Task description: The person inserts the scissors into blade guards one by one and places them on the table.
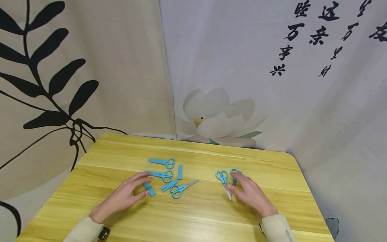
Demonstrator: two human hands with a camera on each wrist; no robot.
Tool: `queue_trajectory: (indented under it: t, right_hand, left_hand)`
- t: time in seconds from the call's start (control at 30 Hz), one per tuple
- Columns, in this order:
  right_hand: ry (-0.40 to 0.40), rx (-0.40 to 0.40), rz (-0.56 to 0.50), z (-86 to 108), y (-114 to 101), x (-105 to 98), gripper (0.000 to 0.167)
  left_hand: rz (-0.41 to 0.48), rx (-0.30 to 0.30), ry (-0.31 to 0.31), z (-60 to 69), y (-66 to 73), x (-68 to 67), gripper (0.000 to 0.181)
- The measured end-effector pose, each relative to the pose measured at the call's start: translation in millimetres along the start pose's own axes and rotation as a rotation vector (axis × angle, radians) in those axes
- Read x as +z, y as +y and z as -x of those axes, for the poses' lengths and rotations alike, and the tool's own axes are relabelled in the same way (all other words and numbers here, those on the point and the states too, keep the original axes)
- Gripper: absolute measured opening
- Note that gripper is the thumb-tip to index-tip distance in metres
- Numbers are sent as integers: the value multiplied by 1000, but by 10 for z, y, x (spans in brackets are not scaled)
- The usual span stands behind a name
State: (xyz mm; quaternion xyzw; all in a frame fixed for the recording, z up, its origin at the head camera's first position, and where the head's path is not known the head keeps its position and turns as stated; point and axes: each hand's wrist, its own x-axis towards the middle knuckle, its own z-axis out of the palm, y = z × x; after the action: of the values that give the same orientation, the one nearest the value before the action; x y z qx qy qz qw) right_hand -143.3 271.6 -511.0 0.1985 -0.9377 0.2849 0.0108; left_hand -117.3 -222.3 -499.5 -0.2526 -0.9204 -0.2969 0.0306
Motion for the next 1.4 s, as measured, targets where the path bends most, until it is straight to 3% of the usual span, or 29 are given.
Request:
queue_trajectory:
  t: [0.2,0.4,1.03,1.4]
  right_hand:
    - [-41,19,-27,-84,74,-3,57]
    - [-89,67,-39,-39,144,-31,62]
    - [-59,134,45,462,185,-235,62]
    - [-41,155,61,676,197,-290,65]
  left_hand:
    - [5,-3,-3,-1,1,41,51]
    - [7,-11,-12,13,-8,52,50]
    - [10,-41,-30,26,8,56,49]
    - [5,-19,-17,31,7,55,47]
